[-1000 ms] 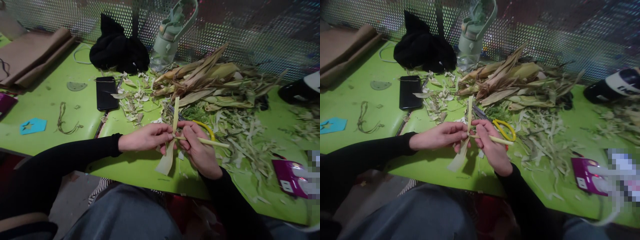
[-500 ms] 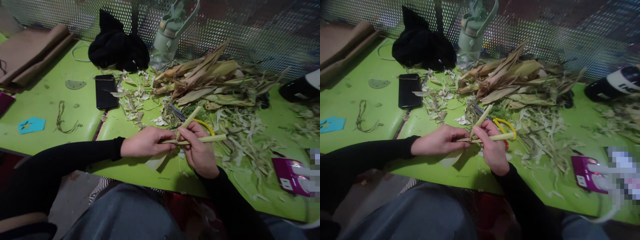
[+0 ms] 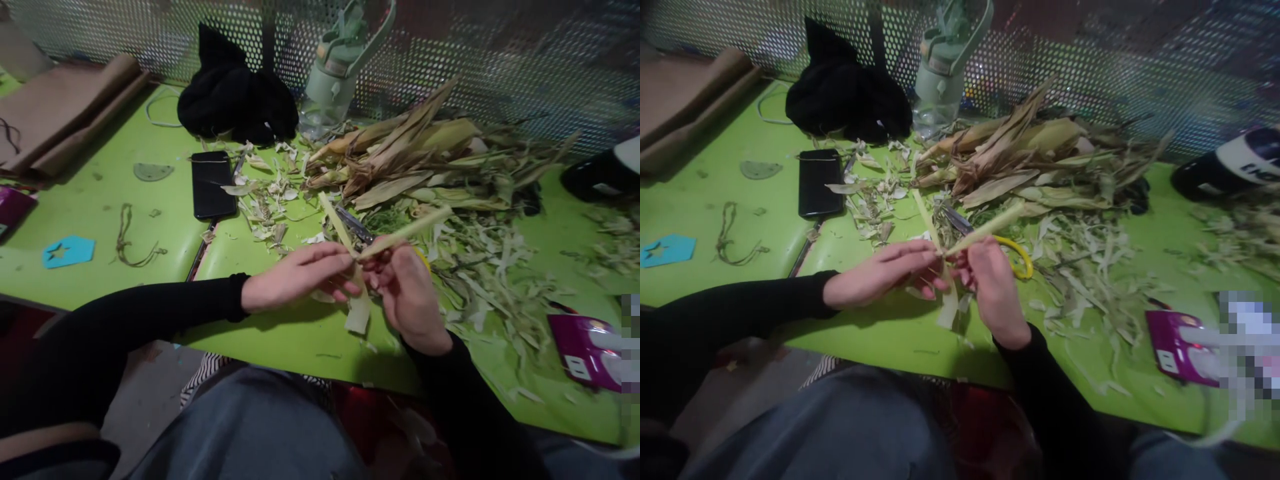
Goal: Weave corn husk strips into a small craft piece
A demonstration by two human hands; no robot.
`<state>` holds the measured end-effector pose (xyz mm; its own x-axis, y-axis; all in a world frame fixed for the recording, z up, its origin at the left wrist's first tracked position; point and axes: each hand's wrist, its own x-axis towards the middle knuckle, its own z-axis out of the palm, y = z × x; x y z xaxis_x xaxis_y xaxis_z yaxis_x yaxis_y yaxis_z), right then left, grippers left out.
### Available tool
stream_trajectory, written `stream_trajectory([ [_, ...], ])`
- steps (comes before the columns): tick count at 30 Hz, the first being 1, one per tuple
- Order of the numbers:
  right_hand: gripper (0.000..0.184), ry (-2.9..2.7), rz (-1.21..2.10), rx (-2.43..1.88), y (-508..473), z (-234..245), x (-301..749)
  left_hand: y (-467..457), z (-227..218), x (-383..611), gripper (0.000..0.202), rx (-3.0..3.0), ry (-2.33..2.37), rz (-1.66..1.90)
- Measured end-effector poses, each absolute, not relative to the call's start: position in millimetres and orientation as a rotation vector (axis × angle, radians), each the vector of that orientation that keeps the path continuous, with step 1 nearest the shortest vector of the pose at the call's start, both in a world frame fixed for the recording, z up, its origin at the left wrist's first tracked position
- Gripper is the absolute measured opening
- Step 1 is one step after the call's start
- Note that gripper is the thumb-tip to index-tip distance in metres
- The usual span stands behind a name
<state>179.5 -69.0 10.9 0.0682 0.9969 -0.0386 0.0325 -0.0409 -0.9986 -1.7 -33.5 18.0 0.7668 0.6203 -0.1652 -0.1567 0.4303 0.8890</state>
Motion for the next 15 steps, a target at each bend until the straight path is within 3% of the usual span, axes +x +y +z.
stream_trajectory([
  [6, 0.04, -1.571, 1.111, -1.527, -71, 15, 180, -27, 17, -4, 0.024, 0.929, 0.566, 0.642],
  [12, 0.041, -1.765, 1.061, -1.537, -75, 23, 180, -21, 10, -4, 0.034, 0.999, 0.574, 0.66],
  [15, 0.037, -1.889, 1.017, -1.49, -78, 27, 179, -23, 9, -4, 0.029, 1.08, 0.555, 0.618],
])
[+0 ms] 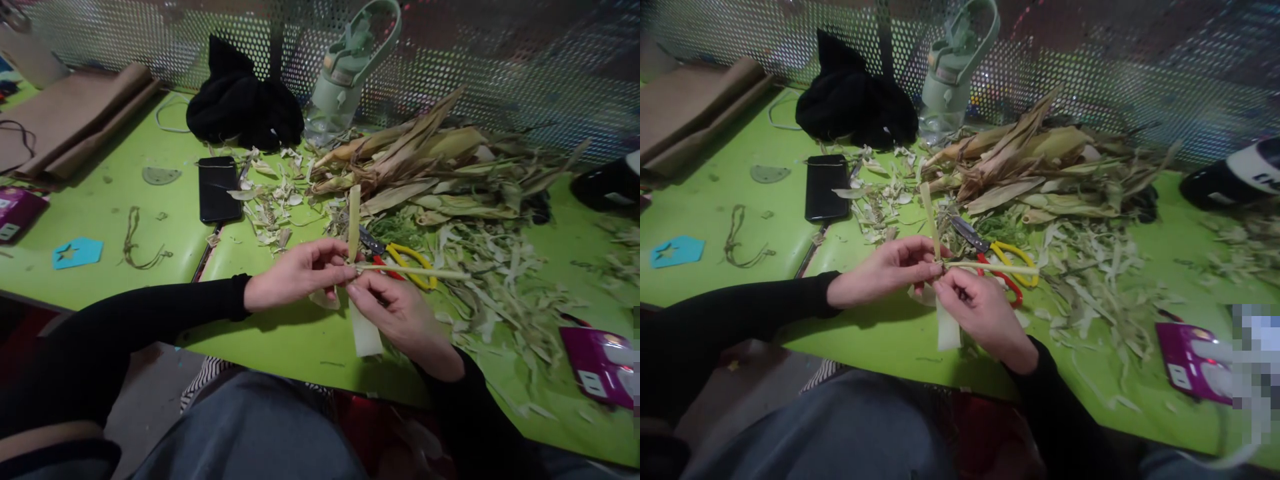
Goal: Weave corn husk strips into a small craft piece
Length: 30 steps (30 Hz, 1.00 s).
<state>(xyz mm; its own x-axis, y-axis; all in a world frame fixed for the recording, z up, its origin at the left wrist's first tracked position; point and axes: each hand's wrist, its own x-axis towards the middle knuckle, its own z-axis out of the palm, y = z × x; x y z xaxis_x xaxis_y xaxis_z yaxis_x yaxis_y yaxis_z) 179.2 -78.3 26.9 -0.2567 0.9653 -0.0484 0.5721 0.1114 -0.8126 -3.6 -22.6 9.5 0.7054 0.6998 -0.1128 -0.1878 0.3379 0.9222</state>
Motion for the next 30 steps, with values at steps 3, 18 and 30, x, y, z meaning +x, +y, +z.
stream_trajectory([
  [3, 0.033, -1.982, 0.998, -1.406, -82, 30, 178, -28, 11, -2, 0.021, 1.167, 0.537, 0.623],
  [18, 0.031, -2.149, 0.942, -1.279, -75, 22, 183, -24, 9, -2, 0.015, 1.07, 0.576, 0.644],
  [30, 0.033, -1.954, 1.004, -1.321, -85, 29, 182, -22, 27, -10, 0.025, 1.201, 0.501, 0.567],
])
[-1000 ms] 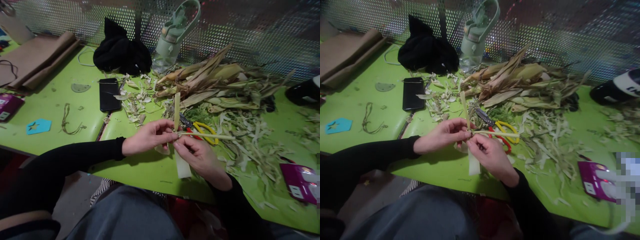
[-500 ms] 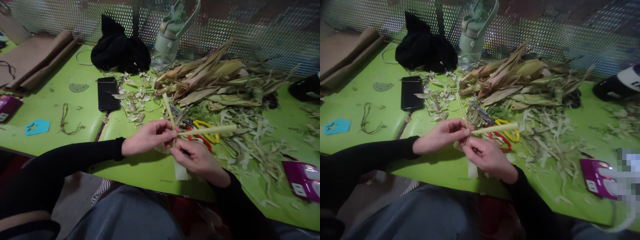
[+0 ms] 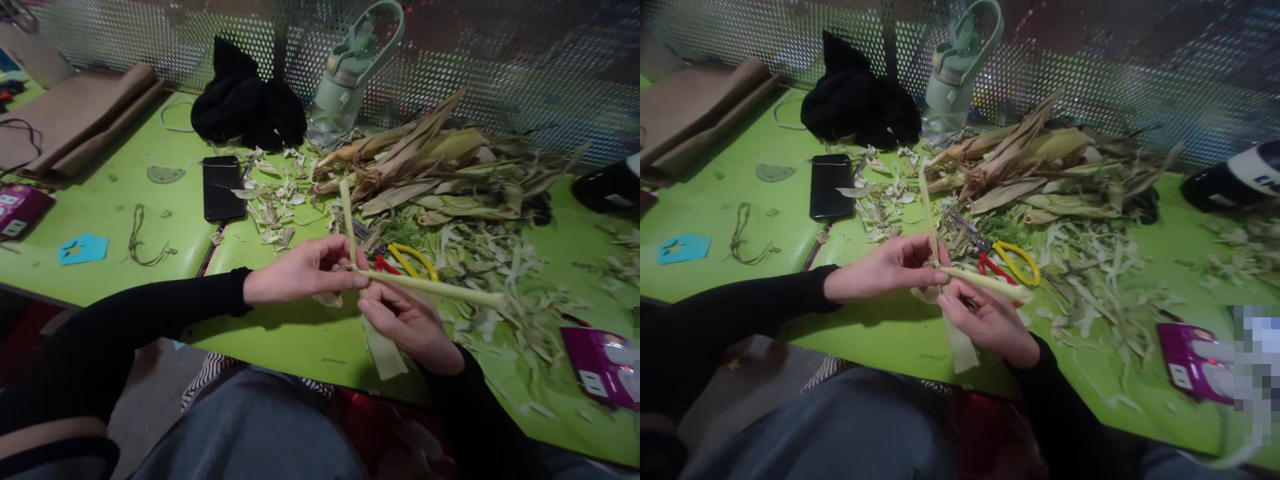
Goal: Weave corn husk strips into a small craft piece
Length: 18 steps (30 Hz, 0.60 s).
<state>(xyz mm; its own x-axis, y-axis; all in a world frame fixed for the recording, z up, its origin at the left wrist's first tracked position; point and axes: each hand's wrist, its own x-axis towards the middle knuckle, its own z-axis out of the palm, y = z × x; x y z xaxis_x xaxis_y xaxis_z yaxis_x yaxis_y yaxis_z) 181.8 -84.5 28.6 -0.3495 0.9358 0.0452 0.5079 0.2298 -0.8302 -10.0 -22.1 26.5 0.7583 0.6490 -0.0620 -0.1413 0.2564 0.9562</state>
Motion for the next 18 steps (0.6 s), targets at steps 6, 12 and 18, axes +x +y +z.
stream_trajectory([
  [6, 0.042, -1.937, 1.138, -1.323, -82, 31, 188, -22, 25, -10, 0.018, 1.215, 0.506, 0.481],
  [12, 0.052, -1.86, 1.267, -1.291, -77, 32, 200, -18, 33, -12, 0.026, 1.201, 0.524, 0.491],
  [18, 0.059, -1.868, 1.243, -1.281, -73, 29, 205, -12, 36, -14, 0.018, 1.246, 0.576, 0.484],
])
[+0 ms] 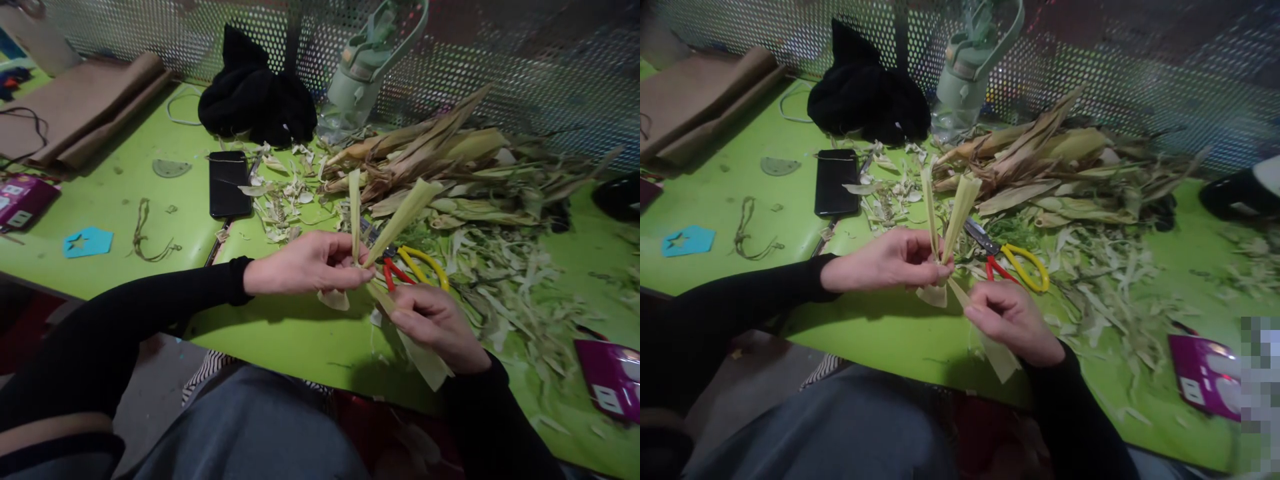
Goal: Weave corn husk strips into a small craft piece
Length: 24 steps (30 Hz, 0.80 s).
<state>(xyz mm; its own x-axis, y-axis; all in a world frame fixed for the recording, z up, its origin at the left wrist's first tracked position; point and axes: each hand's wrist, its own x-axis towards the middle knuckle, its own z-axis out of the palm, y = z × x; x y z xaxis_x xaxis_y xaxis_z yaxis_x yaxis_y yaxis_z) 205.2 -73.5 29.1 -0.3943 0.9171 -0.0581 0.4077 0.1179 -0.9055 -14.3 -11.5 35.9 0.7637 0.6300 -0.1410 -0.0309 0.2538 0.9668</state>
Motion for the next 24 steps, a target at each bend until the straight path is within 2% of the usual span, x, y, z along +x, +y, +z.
stream_trajectory([
  [2, 0.059, -1.87, 1.202, -1.325, -71, 28, 206, -8, 37, -16, 0.015, 1.219, 0.565, 0.484],
  [4, 0.051, -1.846, 1.102, -1.41, -68, 27, 207, -3, 37, -17, 0.005, 1.146, 0.554, 0.492],
  [7, 0.034, -1.756, 0.959, -1.499, -65, 28, 203, 2, 35, -16, 0.015, 1.011, 0.572, 0.517],
  [11, 0.038, -1.695, 0.956, -1.523, -67, 25, 192, 1, 28, -12, 0.018, 0.985, 0.584, 0.511],
  [20, 0.029, -1.606, 1.066, -1.461, -69, 14, 181, -8, 18, -8, 0.007, 1.203, 0.571, 0.506],
  [24, 0.027, -1.682, 0.949, -1.54, -72, 16, 180, -10, 15, -6, 0.019, 1.22, 0.615, 0.499],
])
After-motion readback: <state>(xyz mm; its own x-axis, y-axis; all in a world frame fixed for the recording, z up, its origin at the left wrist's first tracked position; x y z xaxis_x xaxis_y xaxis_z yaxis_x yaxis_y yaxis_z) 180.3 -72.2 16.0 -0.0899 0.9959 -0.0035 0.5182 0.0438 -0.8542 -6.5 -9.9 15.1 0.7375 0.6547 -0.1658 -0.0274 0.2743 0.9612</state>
